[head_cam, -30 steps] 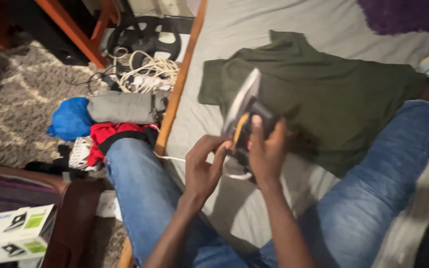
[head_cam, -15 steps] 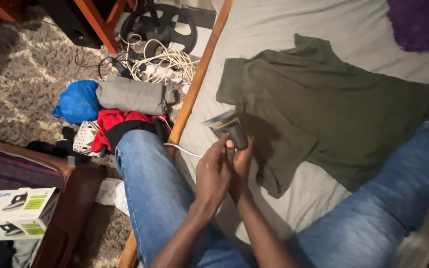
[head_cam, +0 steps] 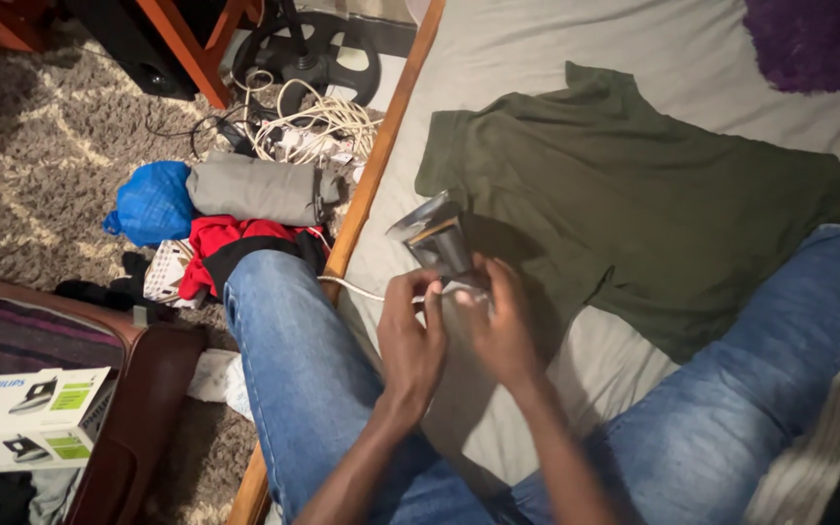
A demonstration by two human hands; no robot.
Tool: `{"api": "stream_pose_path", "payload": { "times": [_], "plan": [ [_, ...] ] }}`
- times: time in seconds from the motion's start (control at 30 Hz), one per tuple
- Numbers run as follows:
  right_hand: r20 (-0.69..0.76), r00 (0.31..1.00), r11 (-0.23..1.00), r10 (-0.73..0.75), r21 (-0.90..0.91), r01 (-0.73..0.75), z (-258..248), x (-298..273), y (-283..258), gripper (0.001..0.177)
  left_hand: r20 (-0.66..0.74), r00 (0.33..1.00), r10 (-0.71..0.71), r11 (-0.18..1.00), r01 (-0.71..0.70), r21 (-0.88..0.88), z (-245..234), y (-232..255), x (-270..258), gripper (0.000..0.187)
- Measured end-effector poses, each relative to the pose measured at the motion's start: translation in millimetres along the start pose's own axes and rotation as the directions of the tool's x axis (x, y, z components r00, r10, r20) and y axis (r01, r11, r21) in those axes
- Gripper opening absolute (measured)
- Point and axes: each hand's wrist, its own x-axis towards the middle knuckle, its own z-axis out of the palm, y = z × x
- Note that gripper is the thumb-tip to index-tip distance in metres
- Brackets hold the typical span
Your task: The person is ironing a green button-up shirt on the surface of a bed.
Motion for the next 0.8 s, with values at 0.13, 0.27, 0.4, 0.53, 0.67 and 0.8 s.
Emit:
{"api": "stream_pose_path", "payload": {
  "times": [0.13, 0.27, 0.4, 0.53, 0.67, 0.8],
  "plan": [
    [-0.040, 0.980, 0.981, 0.193, 0.010, -0.193, -60.8, -11.6, 15.9, 0.036, 0.019, 0.996, -0.093, 0.994, 0.093, -0.054, 4.9, 3.9, -16.1, 0.016],
    [-0.044, 0.990, 0.984, 0.135, -0.109, -0.139, -117.8, -26.4, 44.3, 0.026, 0.430, 0.903, -0.017, 0.997, -0.016, 0.072, 21.7, -1.4, -34.0, 0.038],
    [0.082, 0.978, 0.969, 0.193, -0.170, -0.177, -144.3, -35.6, 53.3, 0.028, 0.531, 0.824, 0.197, 0.940, -0.313, 0.137, 40.5, 1.6, -34.7, 0.072],
    [0.110, 0.941, 0.938, 0.321, -0.171, -0.300, -145.9, -41.1, 40.2, 0.031, 0.580, 0.798, 0.163, 0.962, -0.259, 0.087, 51.1, -7.2, -35.6, 0.044],
    [0.125, 0.940, 0.853, 0.317, -0.470, -0.226, -154.4, -39.9, 24.9, 0.032, 0.503, 0.858, 0.102, 0.988, -0.146, 0.049, 55.2, -1.8, -31.3, 0.021],
    [0.086, 0.849, 0.727, 0.521, -0.566, -0.389, -172.1, -48.1, 52.1, 0.030, 0.506, 0.812, -0.292, 0.947, 0.319, 0.035, 56.7, 19.8, -26.0, 0.025]
  ]
}}
